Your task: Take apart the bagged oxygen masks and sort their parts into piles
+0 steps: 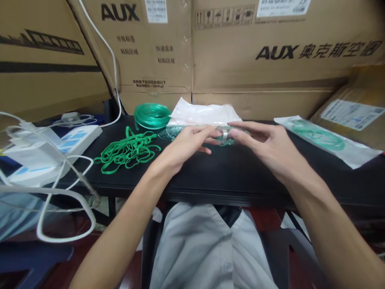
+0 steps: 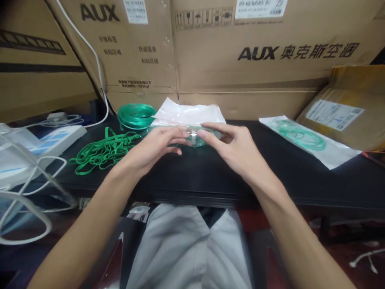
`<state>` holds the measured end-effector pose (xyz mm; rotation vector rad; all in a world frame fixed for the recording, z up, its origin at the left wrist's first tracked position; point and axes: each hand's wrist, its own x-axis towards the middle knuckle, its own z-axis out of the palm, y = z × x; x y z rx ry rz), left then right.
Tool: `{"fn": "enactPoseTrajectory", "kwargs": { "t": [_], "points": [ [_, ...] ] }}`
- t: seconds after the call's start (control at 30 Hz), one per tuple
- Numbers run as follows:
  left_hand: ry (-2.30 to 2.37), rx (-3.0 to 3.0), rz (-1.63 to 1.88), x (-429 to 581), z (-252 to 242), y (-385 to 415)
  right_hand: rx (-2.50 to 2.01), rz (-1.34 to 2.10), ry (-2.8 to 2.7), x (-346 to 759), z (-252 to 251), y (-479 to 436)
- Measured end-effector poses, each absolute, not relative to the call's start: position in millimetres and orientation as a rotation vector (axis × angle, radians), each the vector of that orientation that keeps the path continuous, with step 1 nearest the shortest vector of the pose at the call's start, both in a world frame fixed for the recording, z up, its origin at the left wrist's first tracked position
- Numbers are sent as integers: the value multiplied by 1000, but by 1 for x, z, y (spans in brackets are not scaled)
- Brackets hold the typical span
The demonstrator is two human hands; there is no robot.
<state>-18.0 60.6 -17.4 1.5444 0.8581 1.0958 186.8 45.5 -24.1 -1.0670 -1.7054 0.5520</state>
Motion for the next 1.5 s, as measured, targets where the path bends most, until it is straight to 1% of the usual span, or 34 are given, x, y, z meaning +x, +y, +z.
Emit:
{"fn": "enactPoseTrajectory", "kwargs": {
  "t": [0.4,0.5,0.7,0.87,1.03,1.17,1.37,1.5],
  "points": [
    [880,1895,1071,-18,-13,55,-978,511,-1883,192,-23,39],
    [871,1912,1109,-17,-14,56,-943,531,-1876,188,-23,39],
    [850,1940,1151,-13,-25,66,-1012,496,-1876,184,-26,43],
    [868,1940,1299,-12,-32,69,-1089,453,-1848,191,-31,52],
    [968,2179,1162,-14,-31,65,-1127,415,-1822,194,-31,56],
    [1044,2304,1131,-15,-30,65,-1125,425,-1844,190,-32,56],
    [1118,2303,1092,-18,-29,65,-1213,513,-1877,188,-32,56],
    [1182,2282,1060,-20,-26,62,-1274,507,-1936,190,-30,54]
  ]
}}
